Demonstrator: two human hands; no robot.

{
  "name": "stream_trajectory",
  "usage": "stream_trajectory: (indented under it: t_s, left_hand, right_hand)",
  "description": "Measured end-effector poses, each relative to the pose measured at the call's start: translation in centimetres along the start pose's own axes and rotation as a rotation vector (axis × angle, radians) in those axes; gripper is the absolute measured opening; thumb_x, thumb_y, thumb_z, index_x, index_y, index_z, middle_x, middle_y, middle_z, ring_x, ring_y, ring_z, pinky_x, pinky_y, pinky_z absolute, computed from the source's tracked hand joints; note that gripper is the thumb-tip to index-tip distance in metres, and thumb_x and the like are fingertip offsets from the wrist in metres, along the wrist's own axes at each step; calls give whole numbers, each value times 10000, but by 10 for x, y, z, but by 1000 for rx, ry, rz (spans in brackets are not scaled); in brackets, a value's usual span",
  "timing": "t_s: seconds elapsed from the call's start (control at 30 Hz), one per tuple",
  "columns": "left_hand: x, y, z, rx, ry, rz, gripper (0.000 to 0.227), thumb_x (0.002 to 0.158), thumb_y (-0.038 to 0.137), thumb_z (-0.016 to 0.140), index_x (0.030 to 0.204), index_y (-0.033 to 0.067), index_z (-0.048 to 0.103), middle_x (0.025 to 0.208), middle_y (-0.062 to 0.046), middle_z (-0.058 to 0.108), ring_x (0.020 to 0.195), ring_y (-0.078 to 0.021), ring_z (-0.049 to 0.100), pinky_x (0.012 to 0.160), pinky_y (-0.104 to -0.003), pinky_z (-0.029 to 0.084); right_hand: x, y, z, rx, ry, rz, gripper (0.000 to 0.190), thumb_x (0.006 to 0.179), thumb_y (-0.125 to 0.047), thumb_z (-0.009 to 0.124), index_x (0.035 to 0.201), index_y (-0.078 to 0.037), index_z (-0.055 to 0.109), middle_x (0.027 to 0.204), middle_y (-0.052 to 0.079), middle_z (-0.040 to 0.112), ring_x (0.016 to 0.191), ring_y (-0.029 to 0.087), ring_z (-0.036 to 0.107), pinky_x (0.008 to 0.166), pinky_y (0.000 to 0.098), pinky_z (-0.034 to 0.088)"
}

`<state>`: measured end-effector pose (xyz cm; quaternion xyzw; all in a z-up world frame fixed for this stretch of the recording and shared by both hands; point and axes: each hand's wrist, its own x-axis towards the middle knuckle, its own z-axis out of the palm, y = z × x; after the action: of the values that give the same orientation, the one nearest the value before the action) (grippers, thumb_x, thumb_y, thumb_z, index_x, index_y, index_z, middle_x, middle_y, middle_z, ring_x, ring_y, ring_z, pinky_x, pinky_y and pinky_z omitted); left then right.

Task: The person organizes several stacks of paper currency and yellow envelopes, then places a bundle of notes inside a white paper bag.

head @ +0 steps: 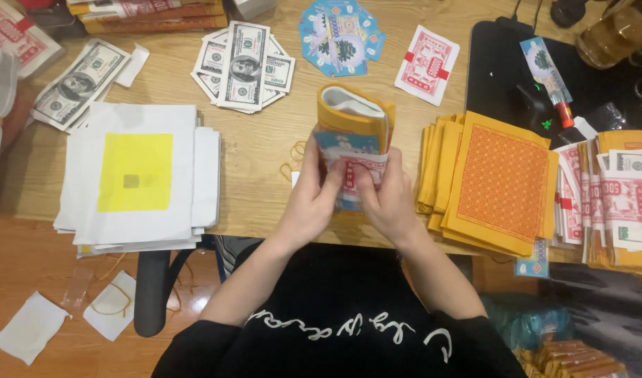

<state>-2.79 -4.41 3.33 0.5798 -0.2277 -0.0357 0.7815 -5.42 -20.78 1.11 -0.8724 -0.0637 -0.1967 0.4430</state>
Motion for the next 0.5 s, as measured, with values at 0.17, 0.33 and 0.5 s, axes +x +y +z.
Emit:
stream_trajectory:
  t_s: [0.17, 0.33, 0.5]
  left_hand:
    - [1, -22, -18, 70, -29, -85, 623, 1036, 251, 442, 1509, -49, 168, 1492, -306, 331, 1424, -372, 282, 1178, -542, 195]
    - [-3, 2, -73, 92, 259, 82, 431, 1081, 225, 429, 1470, 74, 320, 1392, -134, 514, 1288, -194, 470, 1113, -434, 390]
    - [-24, -7, -126, -94, 408, 82, 484, 1072, 252, 401, 1495, 58, 270, 1368, -159, 547, 1197, -218, 588, 1026, -421, 515]
  right_hand:
    - [20, -13, -2, 80, -44, 41, 347, 963, -303, 599, 1148, -48, 455, 909, 231, 658, 882, 351, 672, 675, 473, 504]
    - [30, -19, -29, 179, -499, -115, 587, 971, -434, 433, 1428, -65, 459, 1125, 140, 605, 1083, 302, 605, 859, 398, 504]
    - [-18, -5, -35, -166, -715, -103, 324, 928, -171, 614, 1210, -13, 639, 1125, 203, 624, 1063, 403, 611, 885, 486, 511]
